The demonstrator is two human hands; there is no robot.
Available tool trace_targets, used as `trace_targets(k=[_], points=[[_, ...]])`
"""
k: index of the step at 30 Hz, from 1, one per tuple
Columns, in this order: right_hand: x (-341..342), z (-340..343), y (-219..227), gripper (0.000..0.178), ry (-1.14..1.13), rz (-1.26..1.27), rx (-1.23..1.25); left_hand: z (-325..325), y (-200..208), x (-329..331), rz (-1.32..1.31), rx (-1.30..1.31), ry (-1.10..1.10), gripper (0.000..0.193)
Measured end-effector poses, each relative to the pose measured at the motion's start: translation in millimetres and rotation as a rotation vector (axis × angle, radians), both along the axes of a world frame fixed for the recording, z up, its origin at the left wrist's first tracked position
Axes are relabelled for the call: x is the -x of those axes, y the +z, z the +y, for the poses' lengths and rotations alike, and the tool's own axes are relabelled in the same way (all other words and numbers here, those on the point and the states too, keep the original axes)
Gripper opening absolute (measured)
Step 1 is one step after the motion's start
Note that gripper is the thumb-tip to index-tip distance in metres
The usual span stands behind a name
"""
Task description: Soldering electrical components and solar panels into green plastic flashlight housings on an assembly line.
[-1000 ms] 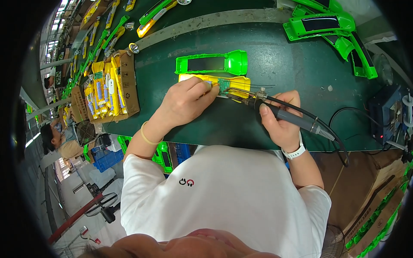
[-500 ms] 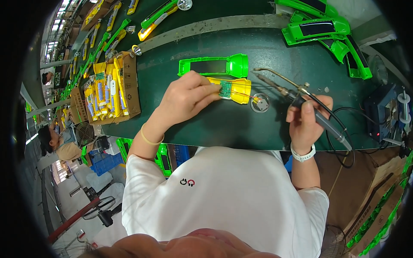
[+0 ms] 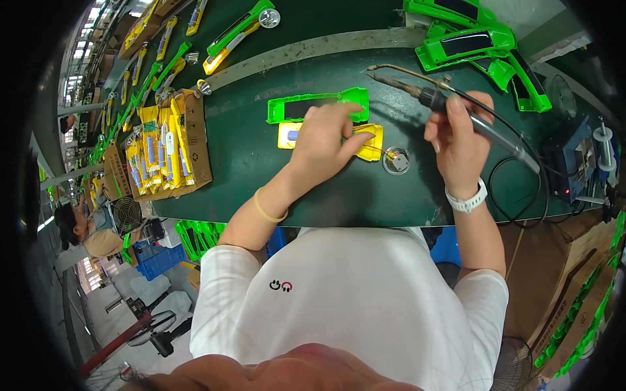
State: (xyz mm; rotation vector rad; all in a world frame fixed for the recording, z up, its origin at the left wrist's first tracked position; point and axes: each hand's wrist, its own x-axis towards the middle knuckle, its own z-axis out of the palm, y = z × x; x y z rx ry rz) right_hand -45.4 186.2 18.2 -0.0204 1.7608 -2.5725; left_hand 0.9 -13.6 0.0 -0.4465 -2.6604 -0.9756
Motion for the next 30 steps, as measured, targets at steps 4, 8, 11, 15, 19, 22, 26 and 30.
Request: trace_targets(k=[4,8,11,15,19,22,26,30], points=[[4.9,-2.5,-3.3,0.019,0.020,-0.009,0.008,-5.8,-14.5,1.9,0.179,0.061,-0.088,0.014],[5.1,2.8,-5.2,0.018,-0.012,-0.005,0.014,-26.6,-6.7,-7.0,0.004,-0.172,0.008,0.015],[5.3,-0.2,-4.7,0.018,0.004,-0.009,0.017,-37.1,-4.2,-4.7,-0.138,-0.594,-0.048,0.014],[4.0,-4.9,-6.5,0.018,0.031,0.004,0.031,-33.5,-1.4,-6.0,-0.215,-0.448,-0.022,0.021],[2.8,-7.9,-5.0,0.018,0.026,-0.009,0.013,-28.1,-15.9,-8.9,0.164,-0.020,-0.133,0.018],[2.9,-6.2,-6.8,0.018,0.017,-0.010,-0.013,-40.5,-18.9,-10.7,0.159,0.007,-0.074,0.018],[1.1,-5.0,-12.9,0.020,0.089,-0.027,-0.057,-51.9,-17.9,-2.1,0.144,0.086,-0.013,0.019],[0.6,-2.0,-18.7,0.020,0.244,-0.038,-0.081,-49.9,-10.8,-3.4,-0.071,0.035,0.029,0.015]])
